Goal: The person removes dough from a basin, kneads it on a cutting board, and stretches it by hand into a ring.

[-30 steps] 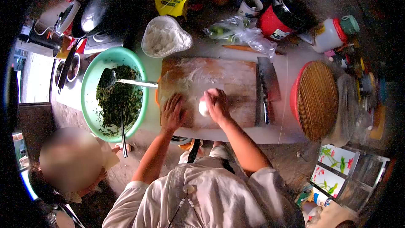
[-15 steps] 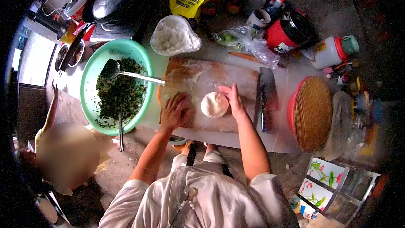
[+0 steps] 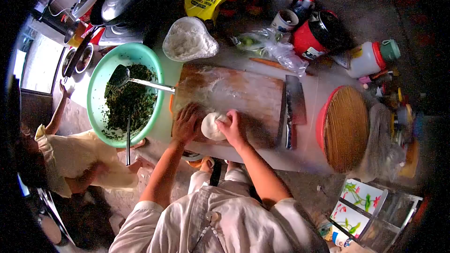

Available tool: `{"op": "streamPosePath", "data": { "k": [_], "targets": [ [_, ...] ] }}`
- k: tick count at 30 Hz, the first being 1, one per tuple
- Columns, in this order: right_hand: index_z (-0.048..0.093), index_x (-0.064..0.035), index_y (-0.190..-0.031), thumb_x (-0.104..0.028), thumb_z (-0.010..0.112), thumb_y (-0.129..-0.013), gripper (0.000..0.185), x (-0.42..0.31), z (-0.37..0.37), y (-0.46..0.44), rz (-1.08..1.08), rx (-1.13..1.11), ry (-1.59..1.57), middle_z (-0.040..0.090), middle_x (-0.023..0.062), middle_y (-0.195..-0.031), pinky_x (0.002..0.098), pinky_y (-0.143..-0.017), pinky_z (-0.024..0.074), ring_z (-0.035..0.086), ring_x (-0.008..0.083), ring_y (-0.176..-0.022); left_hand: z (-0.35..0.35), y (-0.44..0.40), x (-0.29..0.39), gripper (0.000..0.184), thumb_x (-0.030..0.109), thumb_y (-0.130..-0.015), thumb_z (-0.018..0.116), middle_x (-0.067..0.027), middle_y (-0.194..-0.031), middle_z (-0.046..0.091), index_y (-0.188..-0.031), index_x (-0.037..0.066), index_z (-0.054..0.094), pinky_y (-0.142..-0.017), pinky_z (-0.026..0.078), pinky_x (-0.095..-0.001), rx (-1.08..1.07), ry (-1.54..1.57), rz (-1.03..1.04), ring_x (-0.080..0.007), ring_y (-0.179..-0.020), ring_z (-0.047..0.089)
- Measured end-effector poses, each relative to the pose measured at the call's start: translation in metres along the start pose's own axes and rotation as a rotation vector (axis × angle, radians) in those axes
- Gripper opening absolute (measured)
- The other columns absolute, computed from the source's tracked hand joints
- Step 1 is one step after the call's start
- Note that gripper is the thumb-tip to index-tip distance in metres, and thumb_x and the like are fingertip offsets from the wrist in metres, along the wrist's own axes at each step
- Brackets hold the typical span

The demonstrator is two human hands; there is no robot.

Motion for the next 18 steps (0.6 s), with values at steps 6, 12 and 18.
{"op": "streamPosePath", "data": {
  "k": [6, 12, 18],
  "targets": [
    [0.043, 0.0001, -0.104, -0.030, 0.072, -0.067, 0.055, -0.001, 0.006, -0.007, 0.033, -0.084, 0.242, 0.048, 0.0159, -0.101, 0.0377, -0.082, 0.0385, 0.047, 0.0276, -0.096, -0.006, -0.001, 0.002, 0.032, 0.020, -0.075, 0.055, -0.0086, -0.122, 0.046, -0.103, 0.005, 0.053, -0.094, 0.032, -0.0393, 0.043, 0.018, 0.005, -0.0256, -0.115, 0.041],
    [0.045, -0.0005, -0.096, -0.025, 0.073, -0.067, 0.047, -0.024, 0.011, -0.001, -0.172, -0.026, 0.283, 0.050, 0.0121, -0.088, 0.0348, -0.075, 0.0407, 0.050, 0.0245, -0.085, -0.007, -0.004, 0.005, 0.033, 0.021, -0.076, 0.053, -0.0073, -0.122, 0.046, -0.106, 0.007, 0.052, -0.095, 0.032, -0.0387, 0.024, -0.012, 0.003, -0.0246, -0.116, 0.041],
    [0.041, -0.0053, -0.097, -0.018, 0.072, -0.069, 0.044, -0.028, -0.026, -0.016, -0.085, -0.156, -0.046, 0.049, 0.0051, -0.081, 0.0295, -0.069, 0.0427, 0.049, 0.0156, -0.078, -0.005, -0.005, 0.003, 0.035, 0.020, -0.075, 0.055, -0.0077, -0.123, 0.045, -0.107, 0.007, 0.051, -0.095, 0.031, -0.0393, 0.004, 0.018, -0.015, -0.0252, -0.117, 0.040]
  ]
}}
Point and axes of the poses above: each hand's wrist, its own y-axis away from the middle knuckle, its own z-axis out of the palm, x = y × z, the point moved 9 cm from there along -y, towards the middle knuckle
